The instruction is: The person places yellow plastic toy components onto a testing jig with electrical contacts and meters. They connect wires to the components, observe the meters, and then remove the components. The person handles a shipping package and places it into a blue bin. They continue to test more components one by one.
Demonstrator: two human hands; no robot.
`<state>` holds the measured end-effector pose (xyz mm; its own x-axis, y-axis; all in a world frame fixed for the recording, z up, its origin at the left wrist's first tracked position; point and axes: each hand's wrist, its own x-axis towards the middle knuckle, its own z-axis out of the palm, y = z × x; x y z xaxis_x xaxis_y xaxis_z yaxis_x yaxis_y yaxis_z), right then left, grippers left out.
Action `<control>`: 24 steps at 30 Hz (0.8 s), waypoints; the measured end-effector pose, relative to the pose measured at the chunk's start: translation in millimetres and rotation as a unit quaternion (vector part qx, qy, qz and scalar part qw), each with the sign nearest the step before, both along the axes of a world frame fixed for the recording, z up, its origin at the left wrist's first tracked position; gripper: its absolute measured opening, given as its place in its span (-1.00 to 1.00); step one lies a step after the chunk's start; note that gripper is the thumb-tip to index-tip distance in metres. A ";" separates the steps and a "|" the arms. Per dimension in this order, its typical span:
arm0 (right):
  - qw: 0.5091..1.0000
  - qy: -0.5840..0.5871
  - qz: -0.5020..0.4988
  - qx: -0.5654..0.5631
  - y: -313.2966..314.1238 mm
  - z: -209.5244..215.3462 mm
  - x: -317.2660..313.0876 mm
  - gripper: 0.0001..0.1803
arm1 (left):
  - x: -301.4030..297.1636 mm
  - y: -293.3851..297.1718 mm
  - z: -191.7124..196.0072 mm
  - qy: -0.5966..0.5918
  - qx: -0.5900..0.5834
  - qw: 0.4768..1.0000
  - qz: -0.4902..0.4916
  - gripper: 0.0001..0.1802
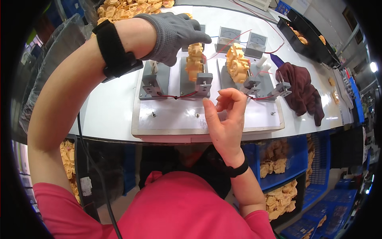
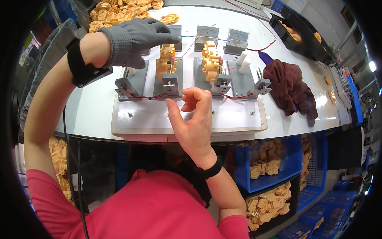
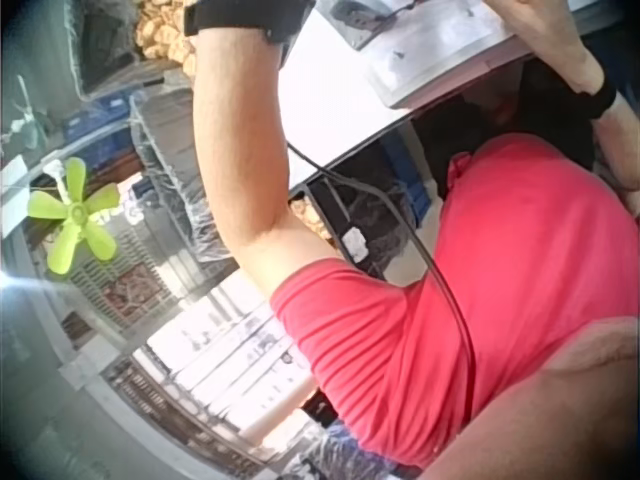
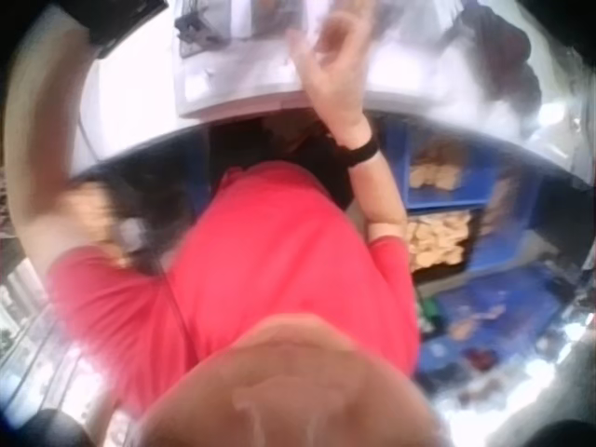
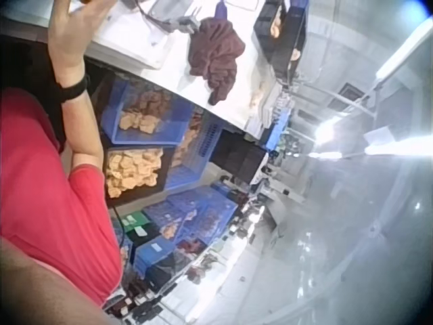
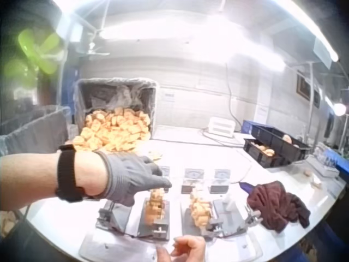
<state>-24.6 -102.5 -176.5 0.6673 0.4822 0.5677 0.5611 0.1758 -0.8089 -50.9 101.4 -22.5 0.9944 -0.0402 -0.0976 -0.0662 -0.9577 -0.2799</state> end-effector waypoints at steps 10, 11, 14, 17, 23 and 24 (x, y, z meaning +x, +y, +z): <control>1.000 0.012 0.004 -0.009 0.4 3.0 -1.7 -0.58 | 6.7 -11.2 -4.3 0.035 -0.018 0.999 -0.014 -0.10; 1.000 0.015 0.005 -0.010 0.4 2.8 -1.8 -0.57 | 6.3 -13.4 -3.6 0.039 -0.020 0.999 -0.013 -0.11; 1.000 0.005 0.005 -0.012 1.1 3.2 -1.4 -0.56 | 7.4 -14.4 -4.9 0.044 -0.025 0.999 -0.019 -0.13; 1.000 -0.014 0.001 -0.011 1.6 3.3 0.5 -0.53 | 11.0 -16.0 -4.5 0.058 -0.026 0.998 -0.012 -0.16; 0.999 -0.020 0.034 -0.037 7.4 13.3 -1.2 -0.55 | 14.8 -9.0 -15.9 0.047 -0.032 0.997 -0.054 -0.33; 0.998 -0.006 0.046 -0.039 8.8 14.7 -2.1 -0.59 | 16.4 -8.1 -18.3 0.043 -0.039 0.997 -0.060 -0.36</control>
<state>-26.7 -93.7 -161.8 0.6114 0.5838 0.5341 0.5551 0.1645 -0.8153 -34.5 93.3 -40.9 0.9702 -0.1682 -0.1743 -0.2013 -0.9602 -0.1939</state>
